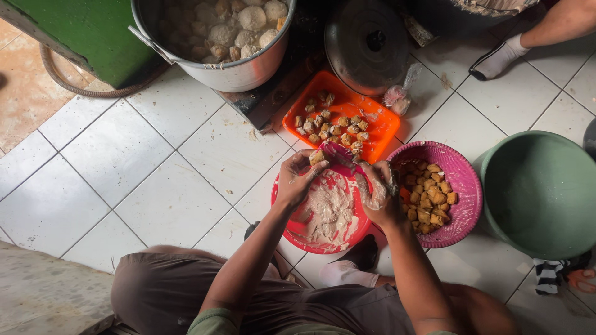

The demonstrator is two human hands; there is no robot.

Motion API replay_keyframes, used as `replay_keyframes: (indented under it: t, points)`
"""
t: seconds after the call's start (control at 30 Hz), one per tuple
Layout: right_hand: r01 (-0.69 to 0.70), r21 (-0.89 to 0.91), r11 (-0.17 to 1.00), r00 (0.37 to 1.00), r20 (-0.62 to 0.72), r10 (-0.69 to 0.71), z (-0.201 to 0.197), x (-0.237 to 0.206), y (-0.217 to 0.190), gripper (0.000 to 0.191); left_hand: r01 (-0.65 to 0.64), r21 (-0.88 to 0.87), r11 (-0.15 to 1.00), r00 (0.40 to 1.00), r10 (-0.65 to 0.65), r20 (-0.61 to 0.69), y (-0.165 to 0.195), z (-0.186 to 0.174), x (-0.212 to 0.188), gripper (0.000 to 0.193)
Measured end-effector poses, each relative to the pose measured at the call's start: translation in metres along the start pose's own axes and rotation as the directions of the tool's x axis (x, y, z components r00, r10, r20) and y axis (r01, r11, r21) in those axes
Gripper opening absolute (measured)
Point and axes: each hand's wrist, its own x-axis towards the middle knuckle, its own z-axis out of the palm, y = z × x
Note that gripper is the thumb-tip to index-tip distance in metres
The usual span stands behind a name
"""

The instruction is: The person scoops a white paste from a red bowl using a pink spatula and spreads it over small brown food items held in their left hand. They then place the coated items into an orange tray. The process is repeated continuously.

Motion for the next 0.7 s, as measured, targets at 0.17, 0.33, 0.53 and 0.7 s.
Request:
replay_keyframes:
  t: [0.17,0.33,0.53,0.7]
  points:
    - [-0.061,0.013,0.998,0.995,0.081,0.06,-0.005,0.004,0.005,0.027,-0.11,-0.018,0.994,0.992,0.109,-0.057,0.008,-0.003,0.004,0.028]
    - [-0.168,0.08,0.982,0.981,0.109,0.159,-0.007,0.005,0.009,0.023,-0.331,0.763,0.555,0.893,0.446,0.063,0.045,-0.028,0.006,0.041]
    - [-0.093,0.155,0.984,0.984,0.164,0.067,-0.009,0.0,-0.015,0.024,-0.297,0.952,0.074,0.881,0.406,0.243,0.065,-0.031,0.003,0.039]
    - [-0.278,0.095,0.956,0.919,0.318,0.235,-0.01,0.005,-0.019,0.021,-0.342,0.913,0.22,0.878,0.421,0.228,0.067,-0.027,-0.001,0.034]
